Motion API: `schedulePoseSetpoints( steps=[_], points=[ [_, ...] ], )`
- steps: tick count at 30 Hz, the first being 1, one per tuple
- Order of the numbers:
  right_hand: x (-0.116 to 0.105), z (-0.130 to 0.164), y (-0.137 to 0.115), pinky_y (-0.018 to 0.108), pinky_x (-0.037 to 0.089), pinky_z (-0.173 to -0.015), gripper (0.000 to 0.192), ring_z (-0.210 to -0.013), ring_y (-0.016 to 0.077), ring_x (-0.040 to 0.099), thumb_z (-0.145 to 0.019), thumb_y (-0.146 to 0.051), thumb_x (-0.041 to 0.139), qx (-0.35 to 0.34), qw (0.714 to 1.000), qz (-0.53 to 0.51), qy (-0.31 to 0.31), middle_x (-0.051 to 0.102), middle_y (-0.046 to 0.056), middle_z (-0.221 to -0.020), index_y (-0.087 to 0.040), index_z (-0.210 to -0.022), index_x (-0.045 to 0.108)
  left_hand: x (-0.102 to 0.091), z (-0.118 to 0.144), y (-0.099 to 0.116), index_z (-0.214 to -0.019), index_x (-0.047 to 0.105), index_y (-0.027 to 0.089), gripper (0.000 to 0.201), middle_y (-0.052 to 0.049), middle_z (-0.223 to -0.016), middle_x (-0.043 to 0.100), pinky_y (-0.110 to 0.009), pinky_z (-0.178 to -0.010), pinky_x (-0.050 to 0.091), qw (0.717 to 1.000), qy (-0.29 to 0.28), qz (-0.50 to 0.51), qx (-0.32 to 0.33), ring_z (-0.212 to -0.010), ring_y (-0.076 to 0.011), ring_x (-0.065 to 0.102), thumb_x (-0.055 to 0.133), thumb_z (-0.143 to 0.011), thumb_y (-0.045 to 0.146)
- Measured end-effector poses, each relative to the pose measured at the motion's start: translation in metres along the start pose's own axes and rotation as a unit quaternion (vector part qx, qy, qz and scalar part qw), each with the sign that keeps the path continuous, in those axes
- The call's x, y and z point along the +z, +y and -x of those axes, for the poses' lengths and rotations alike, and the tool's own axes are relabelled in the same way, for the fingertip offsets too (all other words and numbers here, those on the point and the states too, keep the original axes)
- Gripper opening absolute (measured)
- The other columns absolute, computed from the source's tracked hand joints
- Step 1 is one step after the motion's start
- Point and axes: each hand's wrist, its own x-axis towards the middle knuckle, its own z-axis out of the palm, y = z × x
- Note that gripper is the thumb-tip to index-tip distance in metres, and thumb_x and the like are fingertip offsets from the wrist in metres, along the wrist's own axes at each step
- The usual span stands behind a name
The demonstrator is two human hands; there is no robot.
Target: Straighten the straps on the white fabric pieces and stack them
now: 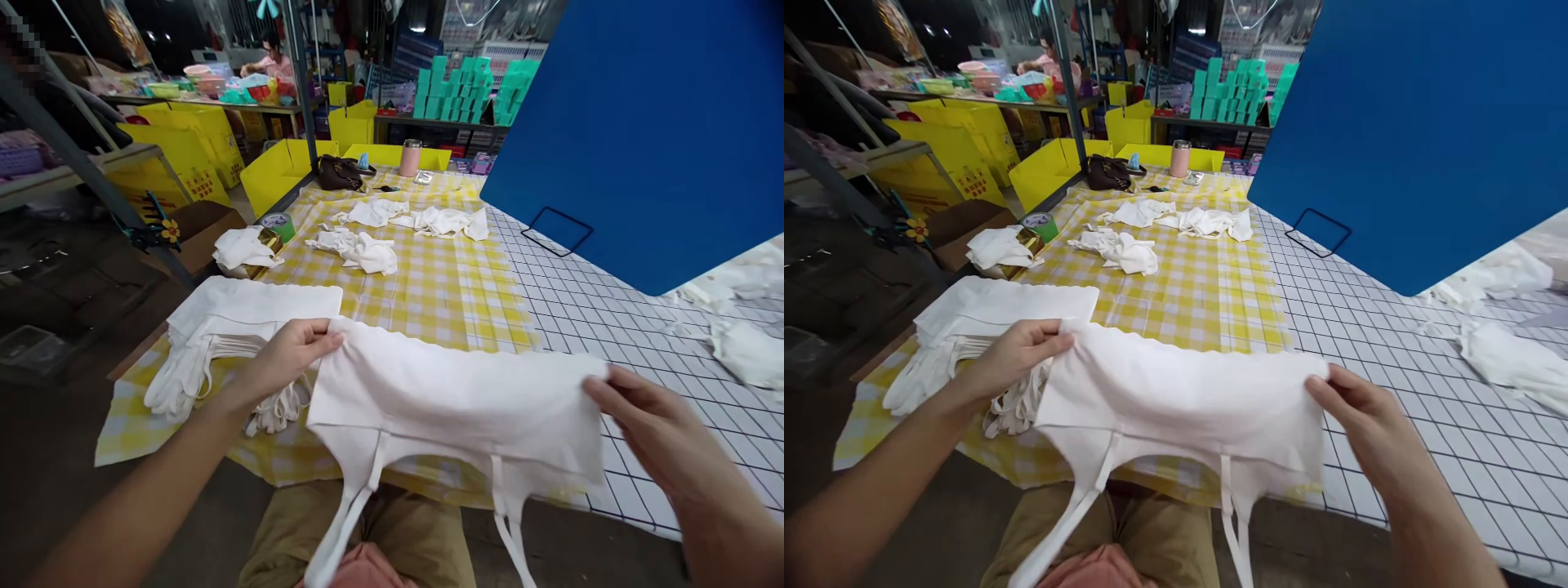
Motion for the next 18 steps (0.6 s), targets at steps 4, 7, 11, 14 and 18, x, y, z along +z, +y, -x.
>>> schedulePoseSetpoints(
  steps=[4, 7, 11, 14, 18],
  points=[
    [0.046, -0.034, 0.022, 0.026, 0.042, -0.048, 0.035, -0.053, 0.0135, 0.049, -0.067, -0.052, 0.062, 0.064, 0.993, -0.016, -0.096, 0.052, 0.001, -0.057, -0.019, -0.061, 0.055, 0.022, -0.043, -0.037, -0.073, 0.062, 0.013, 0.027, -0.005, -0.071, 0.065, -0.027, -0.065, 0.045, 0.987, 0.028, -0.155, -0.040, -0.072, -0.0195, 0.060, 0.047, -0.079, 0.035],
    [0.069, -0.048, 0.039, 0.024, 0.029, -0.042, 0.035, -0.043, 0.0093, 0.035, -0.070, -0.048, 0.055, 0.074, 0.993, 0.064, -0.061, 0.037, -0.005, -0.045, -0.020, -0.054, 0.043, 0.035, -0.064, -0.053, -0.071, 0.060, 0.015, 0.024, -0.006, -0.067, 0.064, -0.027, -0.062, 0.041, 0.939, 0.071, -0.331, -0.055, -0.068, -0.0208, 0.060, 0.043, -0.082, 0.028],
    [0.080, -0.058, 0.048, 0.025, 0.028, -0.047, 0.031, -0.047, 0.0099, 0.034, -0.072, -0.042, 0.050, 0.031, 0.986, 0.162, 0.019, 0.037, -0.005, -0.046, -0.020, -0.052, 0.040, 0.041, -0.075, -0.062, -0.082, 0.060, 0.017, 0.027, -0.008, -0.072, 0.065, -0.026, -0.059, 0.040, 0.893, 0.102, -0.437, -0.031, -0.069, -0.0211, 0.061, 0.037, -0.087, 0.029],
    [0.083, -0.061, 0.051, 0.026, 0.033, -0.053, 0.024, -0.053, 0.0129, 0.042, -0.073, -0.039, 0.049, 0.024, 0.979, 0.197, 0.041, 0.046, -0.002, -0.051, -0.020, -0.059, 0.050, 0.045, -0.073, -0.065, -0.101, 0.058, 0.015, 0.027, -0.009, -0.078, 0.066, -0.027, -0.060, 0.043, 0.872, 0.127, -0.472, -0.005, -0.070, -0.0210, 0.063, 0.036, -0.088, 0.027],
    [0.086, -0.049, 0.053, 0.030, 0.041, -0.060, 0.032, -0.067, 0.0170, 0.053, -0.078, -0.035, 0.047, -0.039, 0.963, 0.242, 0.108, 0.059, 0.006, -0.087, -0.017, -0.102, 0.057, 0.063, -0.058, -0.066, -0.128, 0.041, 0.010, 0.043, -0.018, -0.118, 0.056, -0.037, -0.085, 0.045, 0.832, 0.180, -0.513, 0.110, -0.105, -0.0274, 0.057, 0.040, -0.086, 0.017]
  ],
)
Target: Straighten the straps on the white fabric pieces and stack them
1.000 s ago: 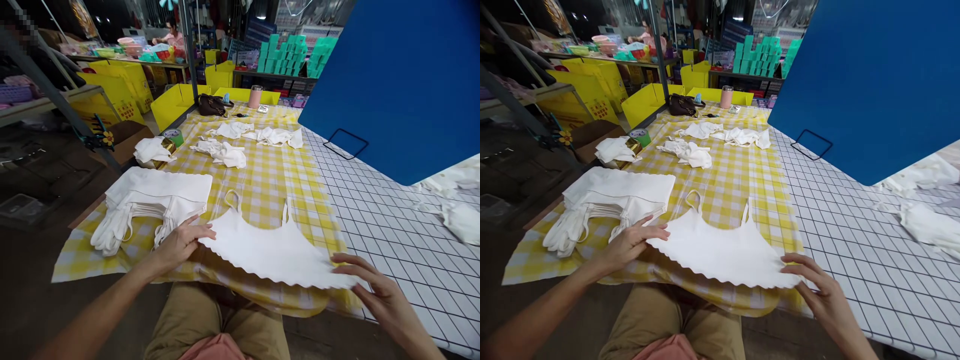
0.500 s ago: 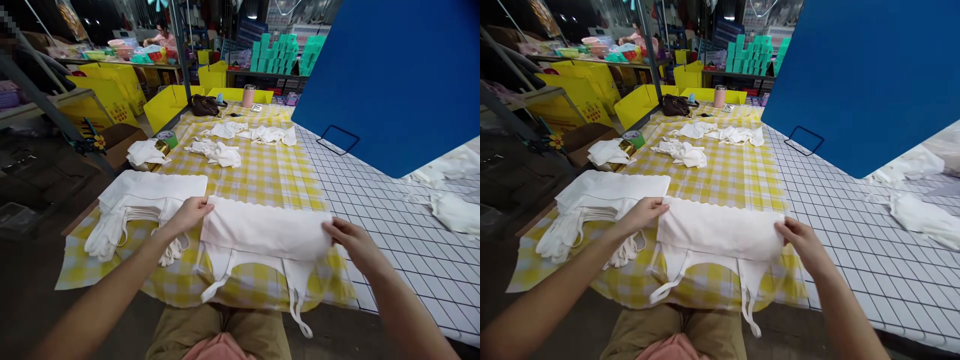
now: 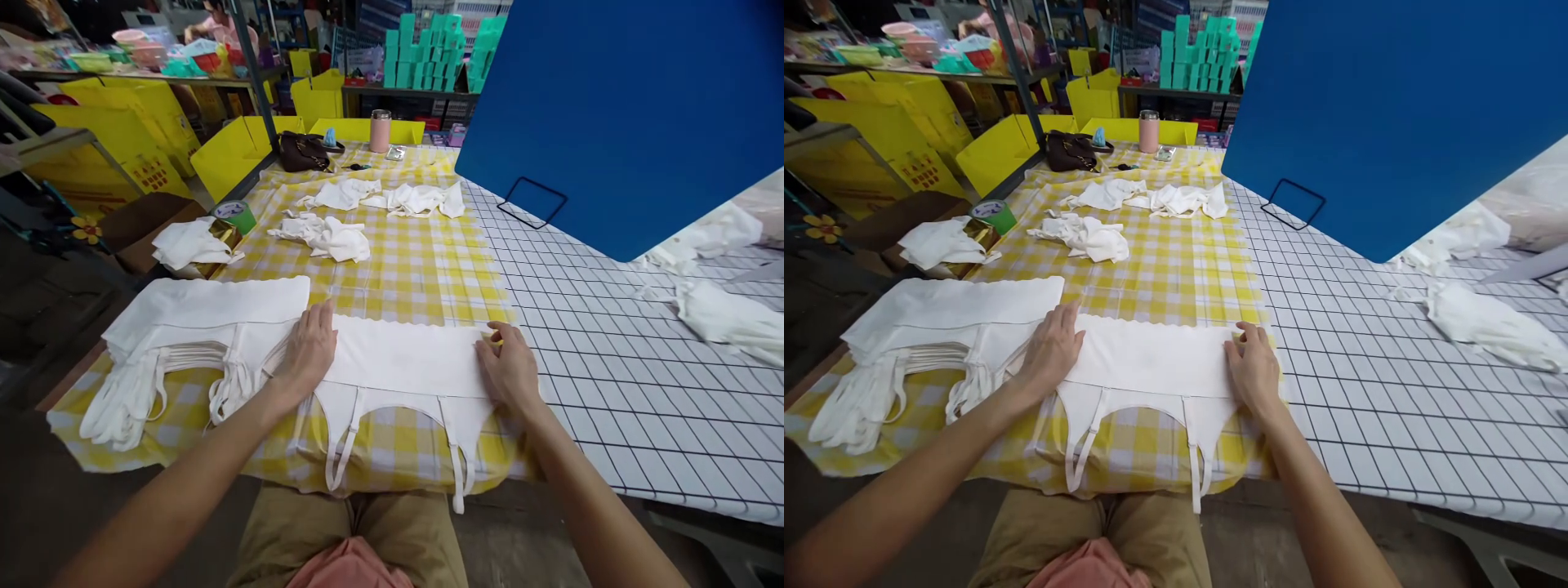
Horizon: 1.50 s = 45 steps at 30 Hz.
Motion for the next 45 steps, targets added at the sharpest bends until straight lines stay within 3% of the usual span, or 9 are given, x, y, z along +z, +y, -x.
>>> schedulePoseSetpoints(
  steps=[3, 7, 11, 14, 28, 45],
  points=[
    [-0.005, 0.025, -0.004, 0.031, 0.045, -0.062, 0.027, -0.072, 0.0177, 0.056, -0.084, -0.029, 0.043, -0.092, 0.996, -0.001, 0.005, 0.058, 0.008, -0.093, -0.017, -0.103, 0.057, 0.002, 0.021, 0.021, -0.133, 0.036, 0.008, 0.046, -0.018, -0.133, 0.044, -0.046, -0.103, 0.032, 0.995, -0.016, 0.003, 0.101, -0.126, -0.0296, 0.039, 0.037, -0.088, 0.016],
    [-0.012, 0.066, -0.010, 0.028, 0.048, -0.063, 0.023, -0.077, 0.0166, 0.057, -0.088, -0.019, 0.040, -0.245, 0.965, -0.009, -0.090, 0.059, 0.006, -0.088, -0.020, -0.096, 0.061, 0.007, 0.048, 0.052, -0.132, 0.038, 0.013, 0.043, -0.013, -0.137, 0.043, -0.045, -0.107, 0.028, 0.965, -0.108, 0.061, 0.229, -0.131, -0.0244, 0.033, 0.037, -0.091, 0.024],
    [-0.011, 0.094, -0.008, 0.027, 0.049, -0.062, 0.029, -0.075, 0.0167, 0.055, -0.087, -0.011, 0.039, -0.317, 0.943, 0.042, -0.089, 0.058, 0.007, -0.084, -0.020, -0.106, 0.060, 0.014, 0.063, 0.077, -0.130, 0.042, 0.018, 0.042, -0.010, -0.137, 0.043, -0.043, -0.107, 0.030, 0.941, -0.138, 0.116, 0.287, -0.131, -0.0215, 0.034, 0.042, -0.090, 0.031],
    [-0.009, 0.100, -0.004, 0.030, 0.049, -0.066, 0.035, -0.077, 0.0184, 0.053, -0.085, -0.008, 0.040, -0.343, 0.932, 0.085, -0.076, 0.058, 0.008, -0.090, -0.019, -0.114, 0.056, 0.018, 0.065, 0.087, -0.129, 0.042, 0.020, 0.045, -0.010, -0.138, 0.042, -0.043, -0.107, 0.030, 0.936, -0.153, 0.128, 0.290, -0.131, -0.0229, 0.034, 0.048, -0.088, 0.036],
    [-0.003, 0.100, 0.000, 0.030, 0.042, -0.064, 0.040, -0.073, 0.0180, 0.050, -0.086, -0.006, 0.038, -0.357, 0.927, 0.095, -0.065, 0.058, 0.008, -0.087, -0.020, -0.121, 0.052, 0.012, 0.064, 0.101, -0.133, 0.038, 0.026, 0.049, -0.006, -0.137, 0.042, -0.044, -0.105, 0.031, 0.948, -0.151, 0.056, 0.274, -0.128, -0.0246, 0.036, 0.046, -0.087, 0.042],
    [-0.001, 0.099, 0.002, 0.030, 0.043, -0.063, 0.036, -0.073, 0.0171, 0.048, -0.083, -0.002, 0.041, -0.343, 0.937, 0.032, -0.059, 0.056, 0.007, -0.087, -0.018, -0.113, 0.054, 0.013, 0.065, 0.099, -0.131, 0.040, 0.027, 0.047, -0.006, -0.141, 0.038, -0.044, -0.106, 0.030, 0.946, -0.170, 0.075, 0.265, -0.131, -0.0238, 0.033, 0.048, -0.087, 0.041]
  ],
)
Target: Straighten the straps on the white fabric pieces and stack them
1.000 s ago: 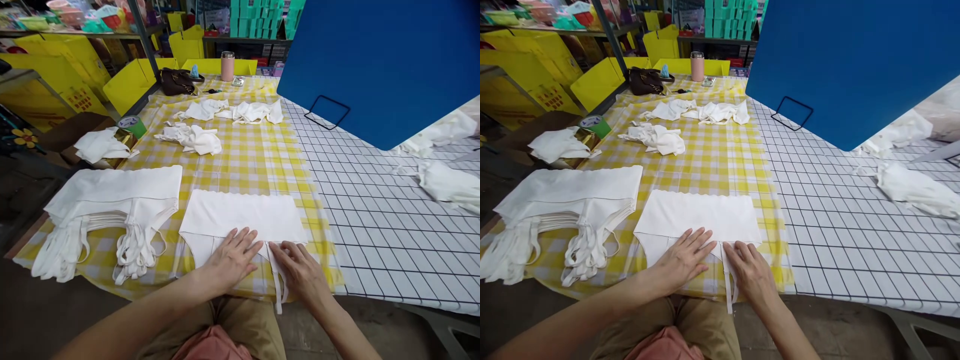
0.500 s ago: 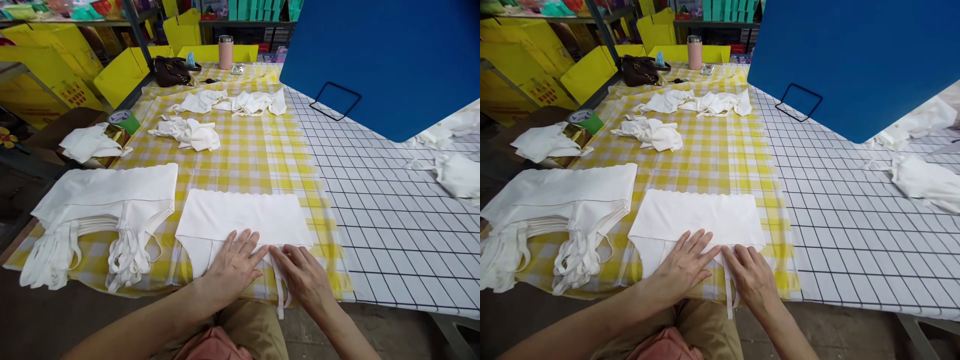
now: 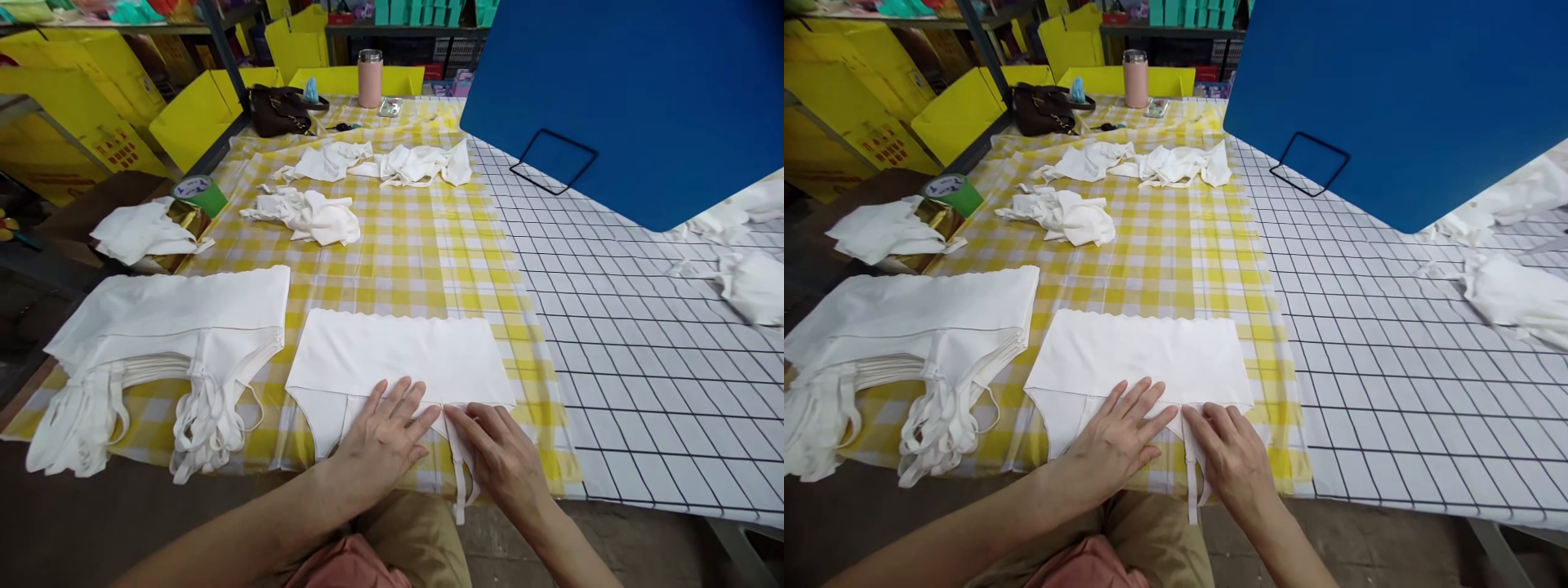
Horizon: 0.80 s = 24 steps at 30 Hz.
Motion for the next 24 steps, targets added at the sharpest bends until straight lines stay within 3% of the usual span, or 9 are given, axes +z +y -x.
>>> schedulePoseSetpoints(
  steps=[4, 7, 10, 13, 16, 19, 24],
  points=[
    [0.000, 0.002, 0.002, 0.029, 0.045, -0.064, 0.036, -0.074, 0.0169, 0.050, -0.083, -0.001, 0.040, 0.015, 0.999, -0.021, 0.044, 0.057, 0.007, -0.086, -0.019, -0.109, 0.056, -0.001, 0.005, -0.004, -0.128, 0.043, 0.025, 0.044, -0.007, -0.142, 0.036, -0.045, -0.107, 0.028, 0.999, -0.006, 0.033, 0.014, -0.132, -0.0244, 0.029, 0.049, -0.086, 0.038],
    [0.000, 0.003, 0.002, 0.029, 0.046, -0.063, 0.034, -0.075, 0.0168, 0.052, -0.083, -0.001, 0.039, 0.038, 0.996, -0.043, 0.068, 0.058, 0.006, -0.084, -0.020, -0.104, 0.058, -0.007, 0.012, -0.021, -0.127, 0.044, 0.022, 0.040, -0.009, -0.138, 0.041, -0.044, -0.107, 0.029, 0.999, 0.017, 0.042, -0.001, -0.130, -0.0234, 0.033, 0.043, -0.089, 0.035],
    [-0.001, 0.004, 0.000, 0.029, 0.047, -0.065, 0.033, -0.078, 0.0164, 0.055, -0.083, -0.003, 0.040, 0.078, 0.990, -0.068, 0.099, 0.057, 0.005, -0.085, -0.023, -0.101, 0.059, -0.020, 0.018, -0.053, -0.128, 0.042, 0.015, 0.038, -0.011, -0.130, 0.048, -0.041, -0.106, 0.033, 0.991, 0.090, 0.016, -0.093, -0.125, -0.0218, 0.040, 0.035, -0.092, 0.026],
    [-0.006, 0.002, 0.003, 0.028, 0.047, -0.064, 0.027, -0.080, 0.0164, 0.057, -0.085, -0.011, 0.040, 0.178, 0.973, -0.088, 0.119, 0.057, 0.005, -0.090, -0.023, -0.098, 0.060, -0.036, 0.020, -0.086, -0.125, 0.044, 0.009, 0.038, -0.014, -0.121, 0.053, -0.037, -0.099, 0.040, 0.965, 0.137, -0.040, -0.219, -0.114, -0.0229, 0.049, 0.034, -0.091, 0.020],
    [-0.014, -0.010, 0.014, 0.029, 0.046, -0.063, 0.023, -0.077, 0.0172, 0.056, -0.084, -0.024, 0.042, 0.299, 0.945, -0.084, 0.102, 0.056, 0.006, -0.092, -0.021, -0.100, 0.059, -0.048, 0.015, -0.102, -0.124, 0.044, 0.005, 0.038, -0.016, -0.110, 0.056, -0.034, -0.082, 0.049, 0.941, 0.069, -0.092, -0.320, -0.096, -0.0239, 0.058, 0.040, -0.088, 0.020],
    [-0.018, -0.030, 0.035, 0.033, 0.045, -0.066, 0.032, -0.076, 0.0189, 0.054, -0.081, -0.037, 0.043, 0.376, 0.923, -0.056, 0.063, 0.055, 0.008, -0.092, -0.018, -0.101, 0.058, -0.052, 0.005, -0.102, -0.110, 0.052, 0.004, 0.034, -0.016, -0.095, 0.061, -0.032, -0.068, 0.050, 0.912, -0.019, -0.115, -0.393, -0.082, -0.0244, 0.062, 0.041, -0.089, 0.028],
    [-0.011, -0.062, 0.064, 0.038, 0.041, -0.072, 0.035, -0.085, 0.0244, 0.051, -0.071, -0.049, 0.052, 0.421, 0.907, -0.009, -0.028, 0.054, 0.009, -0.090, -0.018, -0.087, 0.056, -0.049, -0.009, -0.100, -0.102, 0.053, 0.003, 0.040, -0.019, -0.084, 0.065, -0.034, -0.066, 0.049, 0.870, -0.044, -0.094, -0.482, -0.080, -0.0289, 0.065, 0.044, -0.088, 0.039]
  ],
)
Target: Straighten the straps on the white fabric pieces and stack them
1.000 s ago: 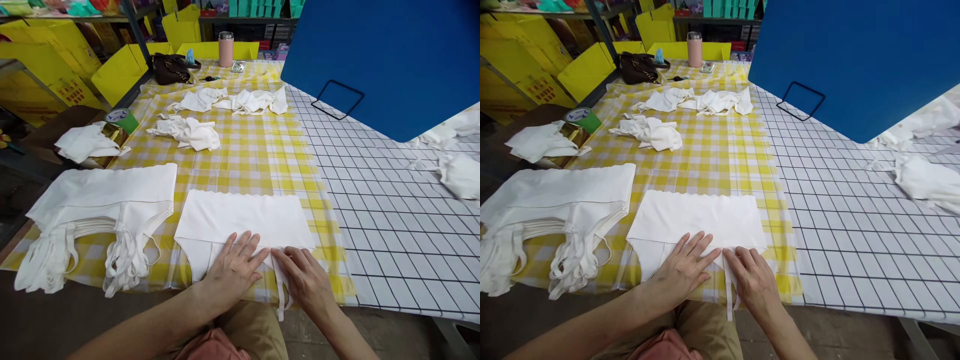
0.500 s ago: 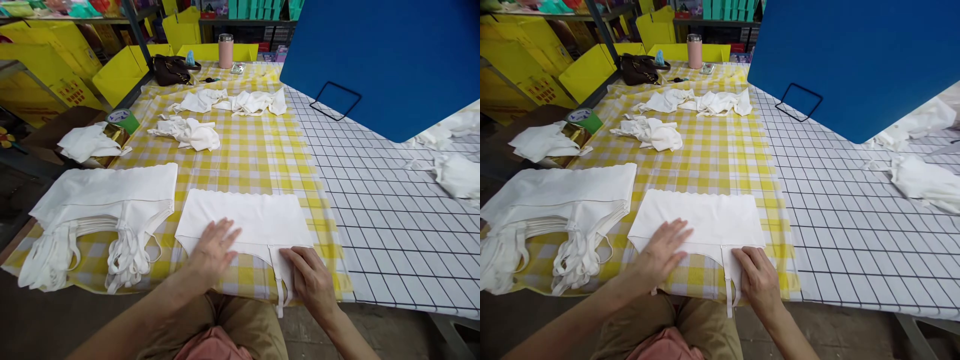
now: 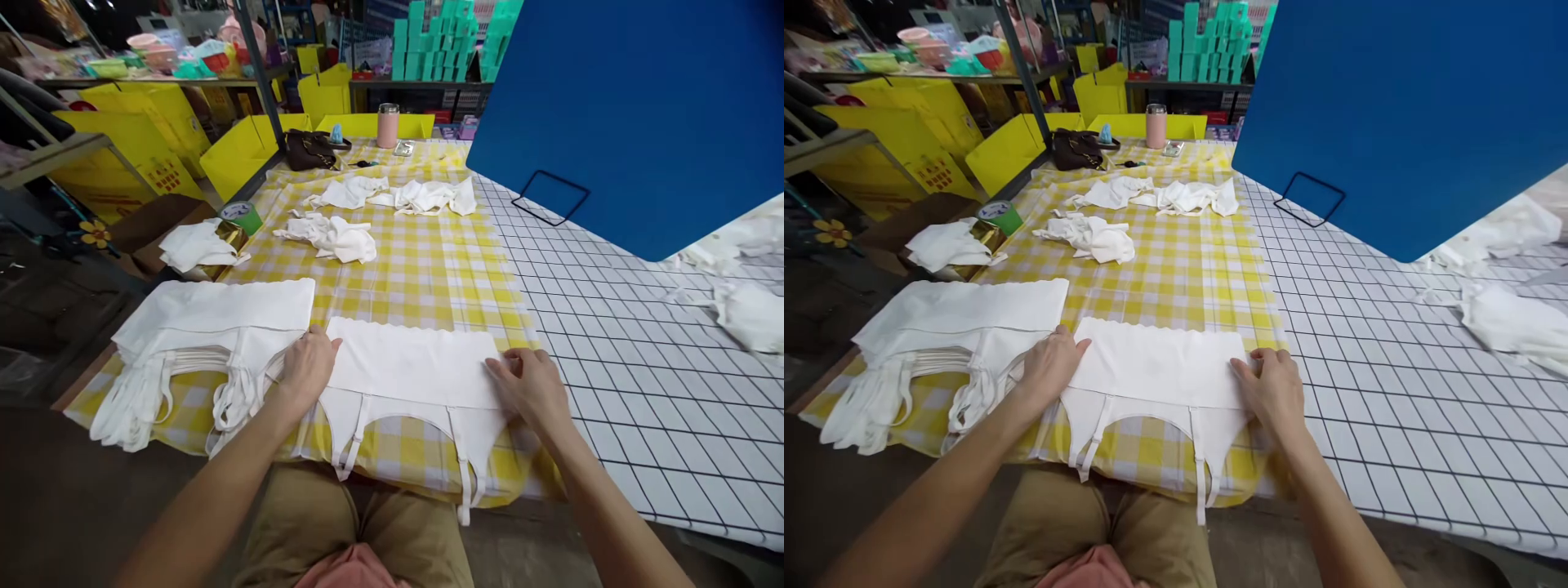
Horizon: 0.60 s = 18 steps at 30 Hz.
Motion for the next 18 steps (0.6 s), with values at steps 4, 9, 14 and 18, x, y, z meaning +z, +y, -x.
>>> schedulePoseSetpoints(
  steps=[4, 9, 14, 18],
  points=[
    [0.005, -0.013, -0.009, 0.031, 0.039, -0.065, 0.016, -0.075, 0.0194, 0.050, -0.069, -0.035, 0.051, -0.001, 0.999, -0.006, -0.052, 0.053, 0.004, -0.077, -0.021, -0.065, 0.046, 0.000, -0.006, -0.004, -0.098, 0.056, 0.006, 0.035, -0.018, -0.086, 0.066, -0.034, -0.070, 0.048, 0.999, -0.035, 0.036, 0.016, -0.085, -0.0290, 0.064, 0.044, -0.088, 0.037],
    [0.003, -0.012, -0.017, 0.028, 0.034, -0.059, 0.008, -0.061, 0.0153, 0.046, -0.067, -0.025, 0.046, 0.026, 0.997, -0.011, -0.069, 0.052, 0.000, -0.065, -0.022, -0.063, 0.040, 0.007, -0.008, -0.011, -0.095, 0.057, 0.013, 0.019, -0.011, -0.091, 0.065, -0.030, -0.073, 0.046, 0.993, 0.022, 0.085, 0.081, -0.089, -0.0247, 0.062, 0.048, -0.086, 0.027],
    [-0.001, -0.013, -0.021, 0.028, 0.034, -0.058, 0.020, -0.063, 0.0164, 0.048, -0.062, -0.033, 0.054, 0.063, 0.995, -0.061, -0.057, 0.053, -0.001, -0.066, -0.022, -0.076, 0.045, 0.013, -0.007, -0.010, -0.099, 0.052, 0.013, 0.017, -0.009, -0.095, 0.064, -0.027, -0.071, 0.045, 0.985, 0.046, 0.141, 0.087, -0.087, -0.0210, 0.061, 0.049, -0.082, 0.017],
    [-0.005, -0.017, -0.025, 0.027, 0.026, -0.050, 0.028, -0.051, 0.0122, 0.035, -0.061, -0.038, 0.056, 0.025, 0.992, -0.084, -0.090, 0.036, -0.005, -0.049, -0.023, -0.055, 0.034, 0.014, -0.011, -0.010, -0.110, 0.048, 0.012, 0.030, -0.011, -0.098, 0.064, -0.027, -0.073, 0.045, 0.981, 0.029, 0.186, 0.055, -0.088, -0.0209, 0.062, 0.052, -0.080, 0.017]
  ],
)
